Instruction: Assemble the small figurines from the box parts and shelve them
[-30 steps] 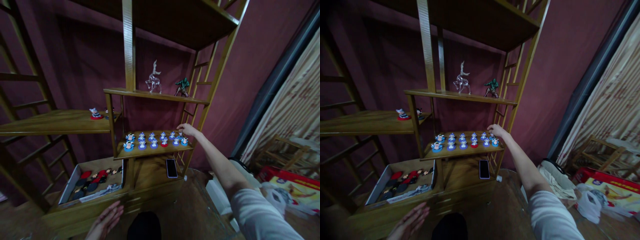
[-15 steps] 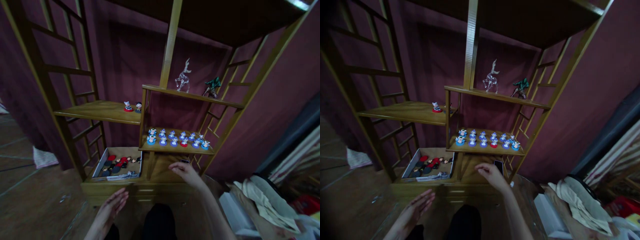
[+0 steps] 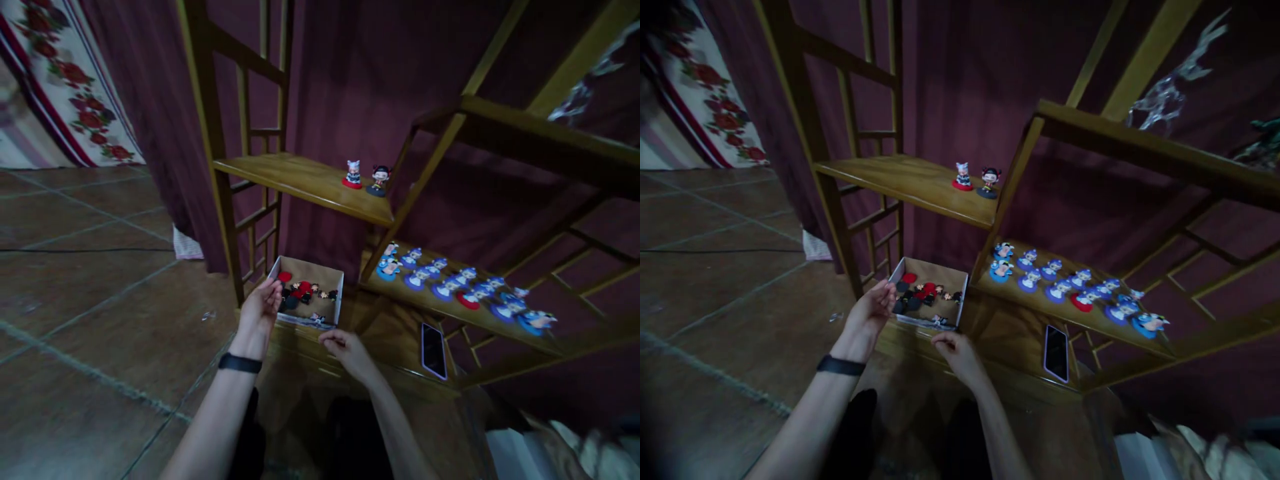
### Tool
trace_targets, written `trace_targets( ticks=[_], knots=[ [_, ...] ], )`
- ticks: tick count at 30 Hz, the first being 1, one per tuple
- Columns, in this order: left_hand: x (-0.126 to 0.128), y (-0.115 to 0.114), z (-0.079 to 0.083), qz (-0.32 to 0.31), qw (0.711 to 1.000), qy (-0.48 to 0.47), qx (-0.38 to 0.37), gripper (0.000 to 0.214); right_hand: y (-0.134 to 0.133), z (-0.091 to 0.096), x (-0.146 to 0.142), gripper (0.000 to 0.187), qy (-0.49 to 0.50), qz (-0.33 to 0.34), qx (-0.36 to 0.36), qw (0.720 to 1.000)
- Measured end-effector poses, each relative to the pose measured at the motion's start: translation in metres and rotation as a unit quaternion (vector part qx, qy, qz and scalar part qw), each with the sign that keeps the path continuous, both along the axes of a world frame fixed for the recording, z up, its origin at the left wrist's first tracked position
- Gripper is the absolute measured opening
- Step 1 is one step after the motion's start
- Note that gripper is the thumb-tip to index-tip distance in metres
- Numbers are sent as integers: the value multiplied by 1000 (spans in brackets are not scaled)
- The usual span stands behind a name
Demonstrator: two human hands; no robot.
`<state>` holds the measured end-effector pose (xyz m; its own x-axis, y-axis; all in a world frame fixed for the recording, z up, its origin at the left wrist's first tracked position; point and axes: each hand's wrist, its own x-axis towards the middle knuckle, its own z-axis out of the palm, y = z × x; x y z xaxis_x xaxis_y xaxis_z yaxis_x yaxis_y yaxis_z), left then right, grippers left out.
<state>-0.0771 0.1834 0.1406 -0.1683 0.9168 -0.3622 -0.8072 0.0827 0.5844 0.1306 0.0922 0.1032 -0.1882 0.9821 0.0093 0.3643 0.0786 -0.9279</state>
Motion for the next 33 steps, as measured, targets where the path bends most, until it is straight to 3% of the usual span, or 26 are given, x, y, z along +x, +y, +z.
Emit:
trace_targets(
  ticks=[7, 11, 16, 20, 25, 33],
  knots=[
    [-14, 32, -17, 3, 996, -58, -74, 20, 71, -38, -7, 24, 45, -116, -20, 992],
    [-26, 43, -15, -15, 994, -84, -61, 21, 107, -45, -10, 23, 59, -141, -13, 988],
    [-43, 53, -15, 20, 993, -96, -67, 23, 138, -58, -13, 26, 66, -153, -2, 986],
    [-48, 55, -17, 5, 994, -87, -65, 21, 145, -75, -10, 24, -47, -164, 23, 985],
    [-45, 57, -16, -4, 998, -22, -50, 21, 140, -83, -11, 22, -181, -97, 10, 979],
    [-41, 58, -15, -16, 998, 4, -53, 20, 133, -75, -11, 20, -187, -124, 19, 974]
  ],
)
